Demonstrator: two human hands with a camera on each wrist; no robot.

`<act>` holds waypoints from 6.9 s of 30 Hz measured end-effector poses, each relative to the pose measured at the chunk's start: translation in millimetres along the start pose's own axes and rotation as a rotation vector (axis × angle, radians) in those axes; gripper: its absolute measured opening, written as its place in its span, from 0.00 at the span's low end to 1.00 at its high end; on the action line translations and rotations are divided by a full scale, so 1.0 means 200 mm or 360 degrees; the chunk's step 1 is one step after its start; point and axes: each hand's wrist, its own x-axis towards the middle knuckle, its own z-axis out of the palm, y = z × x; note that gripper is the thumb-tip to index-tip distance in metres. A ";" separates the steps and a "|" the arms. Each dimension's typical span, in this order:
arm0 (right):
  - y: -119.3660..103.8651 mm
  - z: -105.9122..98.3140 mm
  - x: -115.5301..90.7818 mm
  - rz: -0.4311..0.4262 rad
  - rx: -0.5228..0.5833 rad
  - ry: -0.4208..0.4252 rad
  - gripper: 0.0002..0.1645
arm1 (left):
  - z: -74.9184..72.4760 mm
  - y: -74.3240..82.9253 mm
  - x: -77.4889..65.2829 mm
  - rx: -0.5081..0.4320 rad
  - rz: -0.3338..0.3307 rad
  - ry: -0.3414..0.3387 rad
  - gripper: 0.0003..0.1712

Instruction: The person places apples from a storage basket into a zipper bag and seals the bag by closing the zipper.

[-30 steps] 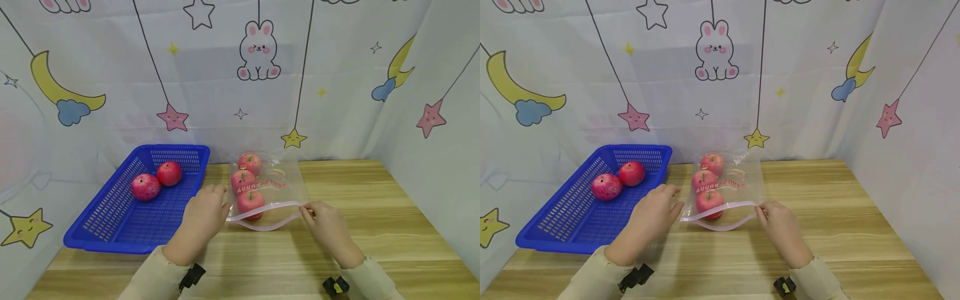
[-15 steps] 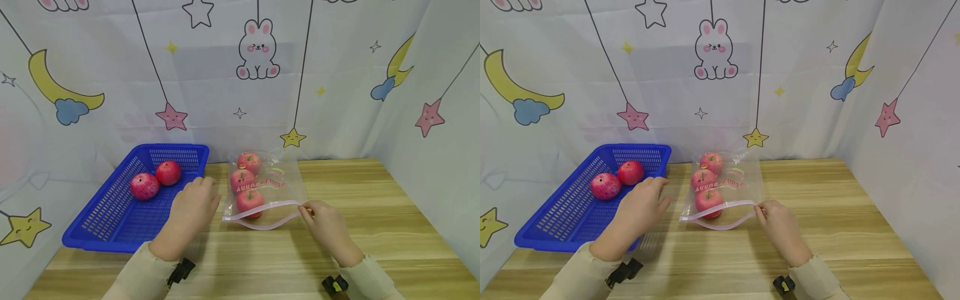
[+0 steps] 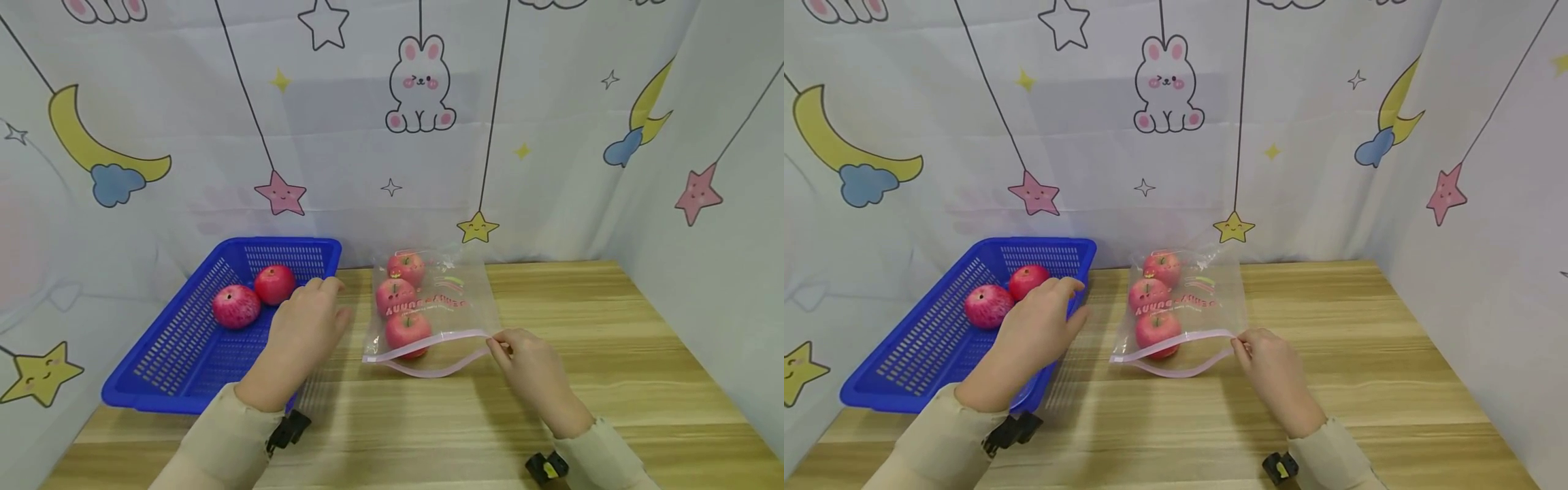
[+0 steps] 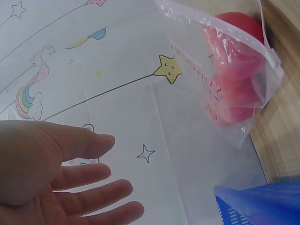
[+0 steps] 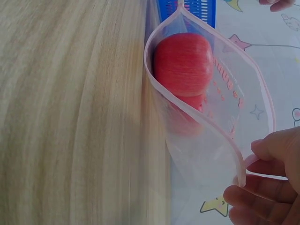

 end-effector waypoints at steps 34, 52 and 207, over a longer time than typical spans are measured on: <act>-0.01 -0.01 0.00 0.0037 0.0001 -0.0035 0.06 | -0.06 -0.17 0.09 0.0009 -0.0147 -0.0158 0.19; -0.01 0.00 -0.01 0.0057 0.0010 -0.0052 0.06 | -0.06 -0.27 0.13 0.0019 -0.0196 -0.0213 0.20; -0.01 -0.01 0.00 0.0081 0.0038 -0.0079 0.06 | 0.25 -1.00 0.23 -0.0119 -0.0841 -0.0870 0.40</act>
